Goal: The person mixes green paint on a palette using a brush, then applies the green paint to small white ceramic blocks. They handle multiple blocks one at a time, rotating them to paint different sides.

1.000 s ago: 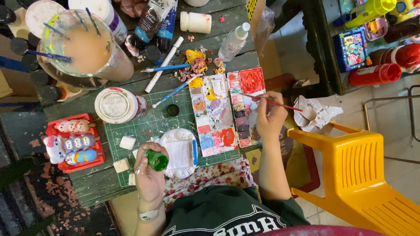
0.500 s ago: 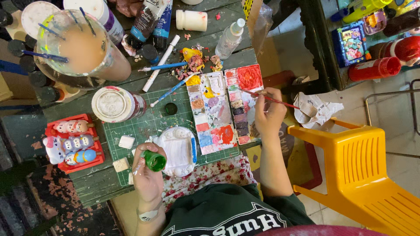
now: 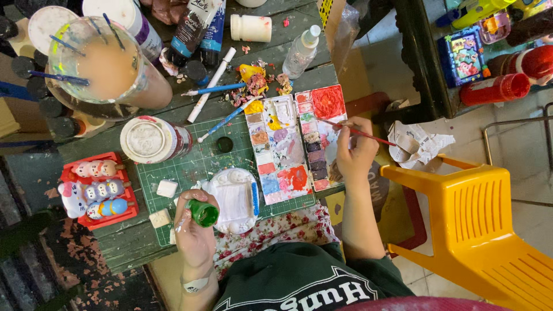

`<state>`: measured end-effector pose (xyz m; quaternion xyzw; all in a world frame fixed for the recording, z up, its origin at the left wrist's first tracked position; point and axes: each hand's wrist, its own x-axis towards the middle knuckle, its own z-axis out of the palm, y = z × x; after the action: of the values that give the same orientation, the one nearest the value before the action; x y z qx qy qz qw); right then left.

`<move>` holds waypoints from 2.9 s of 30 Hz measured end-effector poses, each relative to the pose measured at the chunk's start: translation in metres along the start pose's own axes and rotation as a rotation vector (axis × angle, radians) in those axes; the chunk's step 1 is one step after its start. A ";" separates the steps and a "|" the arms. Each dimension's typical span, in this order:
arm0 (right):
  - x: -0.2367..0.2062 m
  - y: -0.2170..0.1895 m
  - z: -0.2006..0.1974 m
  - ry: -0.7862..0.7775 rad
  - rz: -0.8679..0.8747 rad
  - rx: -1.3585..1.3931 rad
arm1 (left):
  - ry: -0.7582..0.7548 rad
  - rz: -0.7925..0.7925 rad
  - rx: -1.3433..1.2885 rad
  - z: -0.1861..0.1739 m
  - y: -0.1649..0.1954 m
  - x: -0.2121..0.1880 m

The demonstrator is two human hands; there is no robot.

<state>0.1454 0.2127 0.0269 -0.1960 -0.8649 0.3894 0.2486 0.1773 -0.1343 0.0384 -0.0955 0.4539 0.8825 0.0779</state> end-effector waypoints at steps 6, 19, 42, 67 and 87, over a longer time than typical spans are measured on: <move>-0.003 0.000 0.002 -0.002 -0.106 0.092 | 0.005 -0.005 -0.011 0.002 -0.003 0.002; -0.001 0.004 -0.001 -0.022 -0.098 0.007 | 0.010 0.008 0.027 0.001 -0.005 0.002; -0.004 0.001 0.001 -0.036 -0.110 0.027 | 0.014 0.001 0.034 0.000 -0.004 0.001; -0.004 0.000 0.006 -0.070 -0.051 -0.024 | 0.084 0.117 -0.004 -0.020 0.000 0.003; -0.003 -0.006 0.006 -0.134 -0.095 0.100 | 0.295 0.281 -0.125 -0.048 0.017 0.001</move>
<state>0.1434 0.2042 0.0271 -0.1155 -0.8674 0.4322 0.2179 0.1775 -0.1829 0.0246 -0.1644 0.4137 0.8875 -0.1192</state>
